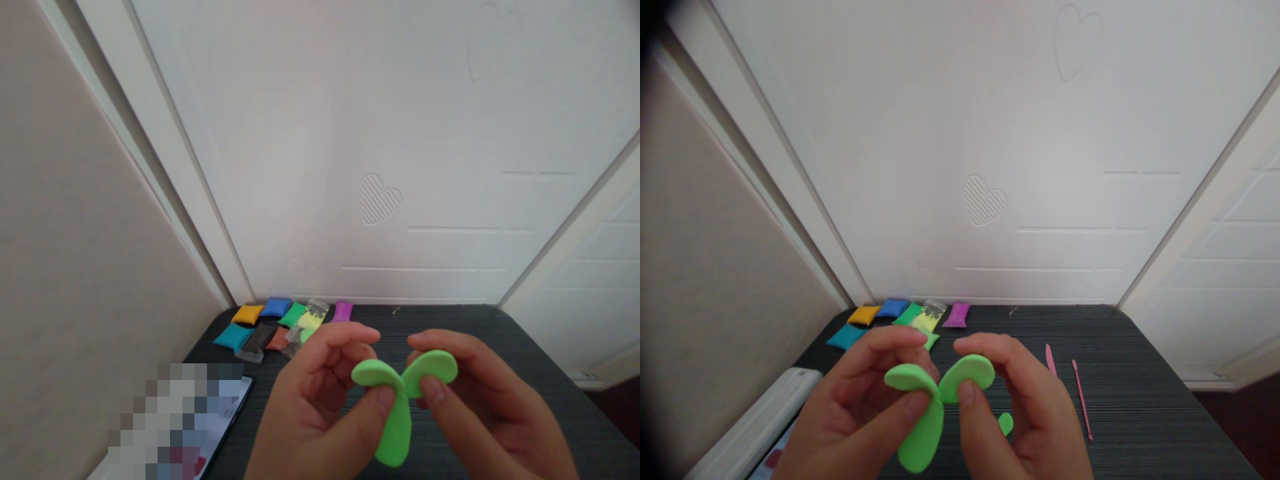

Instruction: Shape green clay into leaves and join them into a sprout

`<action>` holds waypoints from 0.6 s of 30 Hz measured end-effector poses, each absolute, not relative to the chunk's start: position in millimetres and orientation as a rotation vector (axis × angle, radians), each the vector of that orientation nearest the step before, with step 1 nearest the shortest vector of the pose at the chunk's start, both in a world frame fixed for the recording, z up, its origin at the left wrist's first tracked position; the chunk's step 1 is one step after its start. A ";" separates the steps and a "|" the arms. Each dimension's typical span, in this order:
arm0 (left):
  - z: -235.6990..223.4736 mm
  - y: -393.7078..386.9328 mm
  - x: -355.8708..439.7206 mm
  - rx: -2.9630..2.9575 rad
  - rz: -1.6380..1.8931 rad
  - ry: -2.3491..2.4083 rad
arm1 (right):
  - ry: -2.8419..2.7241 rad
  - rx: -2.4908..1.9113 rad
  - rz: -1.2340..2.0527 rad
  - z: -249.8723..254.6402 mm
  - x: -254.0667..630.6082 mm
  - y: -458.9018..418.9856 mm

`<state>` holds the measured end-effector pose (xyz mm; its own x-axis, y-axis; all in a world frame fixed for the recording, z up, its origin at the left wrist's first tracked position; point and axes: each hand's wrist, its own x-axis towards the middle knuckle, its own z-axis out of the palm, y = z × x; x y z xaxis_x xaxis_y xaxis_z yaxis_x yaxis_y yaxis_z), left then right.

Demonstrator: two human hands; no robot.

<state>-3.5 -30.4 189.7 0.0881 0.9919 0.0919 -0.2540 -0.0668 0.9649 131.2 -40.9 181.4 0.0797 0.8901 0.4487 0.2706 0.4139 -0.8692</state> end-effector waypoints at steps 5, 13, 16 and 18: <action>192.0 -29.2 -2.4 1.161 1.272 0.986 | -1.490 -1.131 0.659 183.3 131.7 -40.6; 182.6 -21.6 -7.3 1.215 1.263 0.947 | -1.532 -1.065 0.650 182.2 135.4 -34.6; 182.6 -19.8 -6.8 1.210 1.267 0.939 | -1.529 -1.047 0.668 183.6 135.0 -33.3; 182.9 -19.2 -6.9 1.197 1.260 0.940 | -1.526 -1.031 0.677 184.3 134.2 -32.8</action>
<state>-6.9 -19.2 182.9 0.1171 0.9879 0.1015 -0.1840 -0.0788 0.9798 134.2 -32.8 184.3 0.0002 0.8833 0.4688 0.2457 0.4543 -0.8563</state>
